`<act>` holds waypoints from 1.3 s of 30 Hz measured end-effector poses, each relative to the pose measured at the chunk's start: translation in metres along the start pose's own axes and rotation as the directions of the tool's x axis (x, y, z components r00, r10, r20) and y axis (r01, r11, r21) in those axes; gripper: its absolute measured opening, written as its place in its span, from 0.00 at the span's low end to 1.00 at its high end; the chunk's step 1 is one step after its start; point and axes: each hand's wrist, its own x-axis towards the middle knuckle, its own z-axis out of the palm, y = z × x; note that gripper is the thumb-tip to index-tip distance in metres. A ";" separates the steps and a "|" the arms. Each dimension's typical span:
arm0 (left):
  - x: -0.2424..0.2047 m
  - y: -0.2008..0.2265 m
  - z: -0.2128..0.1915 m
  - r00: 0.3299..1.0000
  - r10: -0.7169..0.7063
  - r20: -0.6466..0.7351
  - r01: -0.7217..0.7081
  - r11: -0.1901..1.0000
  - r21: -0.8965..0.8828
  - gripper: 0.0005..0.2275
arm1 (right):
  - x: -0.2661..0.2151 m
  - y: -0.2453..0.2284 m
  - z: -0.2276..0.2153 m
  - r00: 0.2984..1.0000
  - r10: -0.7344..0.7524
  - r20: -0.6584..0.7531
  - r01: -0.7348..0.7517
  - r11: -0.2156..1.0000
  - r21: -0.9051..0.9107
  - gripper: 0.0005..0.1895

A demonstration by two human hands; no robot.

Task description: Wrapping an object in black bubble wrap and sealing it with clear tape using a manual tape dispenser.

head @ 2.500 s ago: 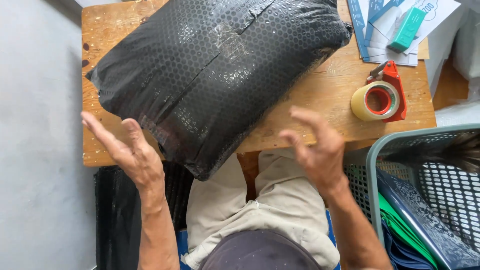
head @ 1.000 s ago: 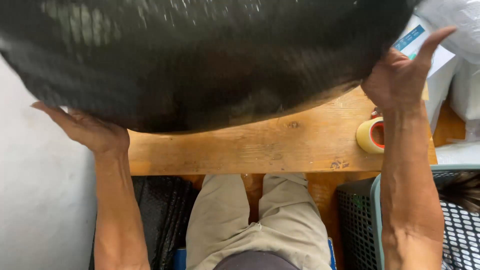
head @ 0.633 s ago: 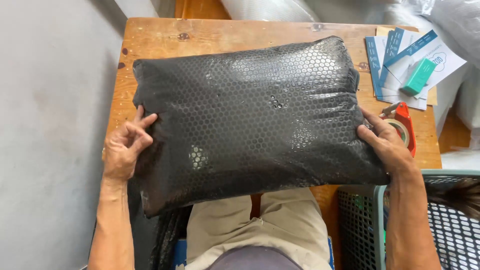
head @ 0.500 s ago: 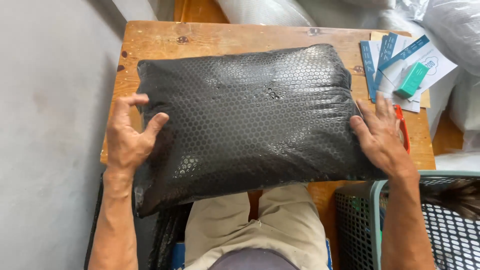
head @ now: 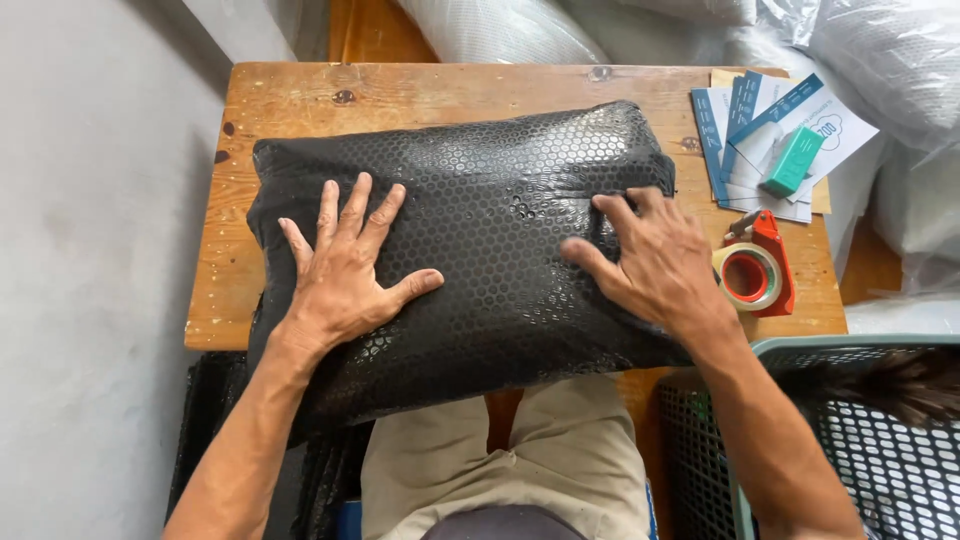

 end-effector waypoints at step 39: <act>0.122 -0.226 0.063 0.732 -0.650 -0.204 0.252 0.537 -0.805 0.11 | 0.140 0.103 0.075 0.725 0.635 0.267 -0.634 0.465 0.618 0.32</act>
